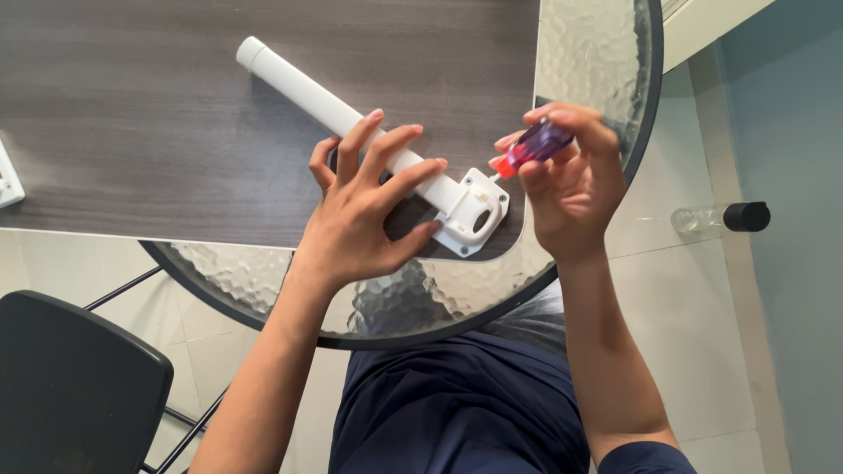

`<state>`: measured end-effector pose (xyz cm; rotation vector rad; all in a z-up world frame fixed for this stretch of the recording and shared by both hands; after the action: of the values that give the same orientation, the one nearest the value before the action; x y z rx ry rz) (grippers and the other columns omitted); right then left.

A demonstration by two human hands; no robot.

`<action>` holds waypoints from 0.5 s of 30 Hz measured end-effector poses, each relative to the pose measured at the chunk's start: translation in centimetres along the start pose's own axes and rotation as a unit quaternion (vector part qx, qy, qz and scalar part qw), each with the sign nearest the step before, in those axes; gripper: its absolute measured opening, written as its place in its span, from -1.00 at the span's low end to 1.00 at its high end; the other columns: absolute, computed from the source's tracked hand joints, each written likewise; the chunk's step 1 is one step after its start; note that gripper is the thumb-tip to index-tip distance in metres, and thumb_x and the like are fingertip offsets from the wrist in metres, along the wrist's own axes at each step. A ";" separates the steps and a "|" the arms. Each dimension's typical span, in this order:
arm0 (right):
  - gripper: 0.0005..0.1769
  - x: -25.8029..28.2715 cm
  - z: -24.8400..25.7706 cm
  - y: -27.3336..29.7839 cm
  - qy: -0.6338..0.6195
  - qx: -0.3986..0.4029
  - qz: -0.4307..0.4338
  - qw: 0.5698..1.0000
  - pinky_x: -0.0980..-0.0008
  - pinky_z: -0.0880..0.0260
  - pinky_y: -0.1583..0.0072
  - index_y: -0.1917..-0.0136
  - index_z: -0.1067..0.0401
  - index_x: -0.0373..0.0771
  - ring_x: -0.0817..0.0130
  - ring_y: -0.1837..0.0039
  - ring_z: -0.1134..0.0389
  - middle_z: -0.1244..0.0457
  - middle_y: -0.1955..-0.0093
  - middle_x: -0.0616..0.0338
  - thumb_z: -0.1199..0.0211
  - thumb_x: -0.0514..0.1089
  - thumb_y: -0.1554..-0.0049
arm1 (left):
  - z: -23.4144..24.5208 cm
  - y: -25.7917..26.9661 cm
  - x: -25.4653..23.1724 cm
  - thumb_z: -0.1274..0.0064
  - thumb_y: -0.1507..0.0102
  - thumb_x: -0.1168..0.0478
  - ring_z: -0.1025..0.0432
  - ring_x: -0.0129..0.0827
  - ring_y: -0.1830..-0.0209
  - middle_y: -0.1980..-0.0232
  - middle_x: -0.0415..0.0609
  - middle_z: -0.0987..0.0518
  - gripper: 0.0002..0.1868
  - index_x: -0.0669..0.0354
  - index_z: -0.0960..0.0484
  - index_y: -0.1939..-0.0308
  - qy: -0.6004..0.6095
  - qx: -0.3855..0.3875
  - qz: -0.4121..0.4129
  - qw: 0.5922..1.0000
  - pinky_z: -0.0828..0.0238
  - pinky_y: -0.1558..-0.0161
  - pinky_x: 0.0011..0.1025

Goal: The person uses a screwdriver to tighten screws on white plastic brackets attached to a dark tabletop. They reposition the brackets and continue securing them to the table surface.

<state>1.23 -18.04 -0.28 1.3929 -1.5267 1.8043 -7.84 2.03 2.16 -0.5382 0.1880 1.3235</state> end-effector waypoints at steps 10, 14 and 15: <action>-0.56 0.1 -1.0 -0.7 0.014 0.038 0.000 0.999 0.21 -0.64 -0.21 -0.37 -0.19 -0.17 0.19 -0.17 -0.46 -0.20 -0.25 -0.01 -0.33 -0.15 -0.34 | 0.5 -0.5 0.0 -0.37 -0.09 -0.08 0.12 -0.05 -0.63 -0.49 -0.10 -0.30 -0.37 -0.21 -0.60 -0.24 0.023 0.004 0.010 1.000 0.24 -0.42 0.07; -0.56 0.2 -1.5 -1.0 0.033 0.044 -0.015 0.998 0.18 -0.58 -0.20 -0.34 -0.18 -0.17 0.18 -0.16 -0.46 -0.20 -0.23 -0.01 -0.34 -0.13 -0.33 | 0.5 -0.7 0.4 -0.38 -0.07 -0.09 0.08 -0.07 -0.62 -0.48 -0.12 -0.31 -0.37 -0.24 -0.61 -0.22 0.040 0.015 0.022 0.999 0.21 -0.39 0.09; -0.56 0.3 -1.5 -1.0 0.038 0.041 -0.015 0.998 0.18 -0.58 -0.19 -0.32 -0.17 -0.17 0.17 -0.14 -0.47 -0.19 -0.22 -0.01 -0.33 -0.12 -0.32 | 0.6 -0.6 0.5 -0.39 -0.07 -0.09 0.07 -0.08 -0.62 -0.48 -0.13 -0.31 -0.38 -0.25 -0.61 -0.22 0.042 0.015 0.022 0.999 0.20 -0.39 0.10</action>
<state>1.27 -16.42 0.59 1.3605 -1.4018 1.8995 -7.23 2.65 2.58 -0.5672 0.2908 1.3397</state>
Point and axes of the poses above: each hand's wrist, its own y-axis away from the middle knuckle, its own z-axis out of the back of the hand, x = y × z, the point moved 6 cm from there along -y, towards the middle knuckle
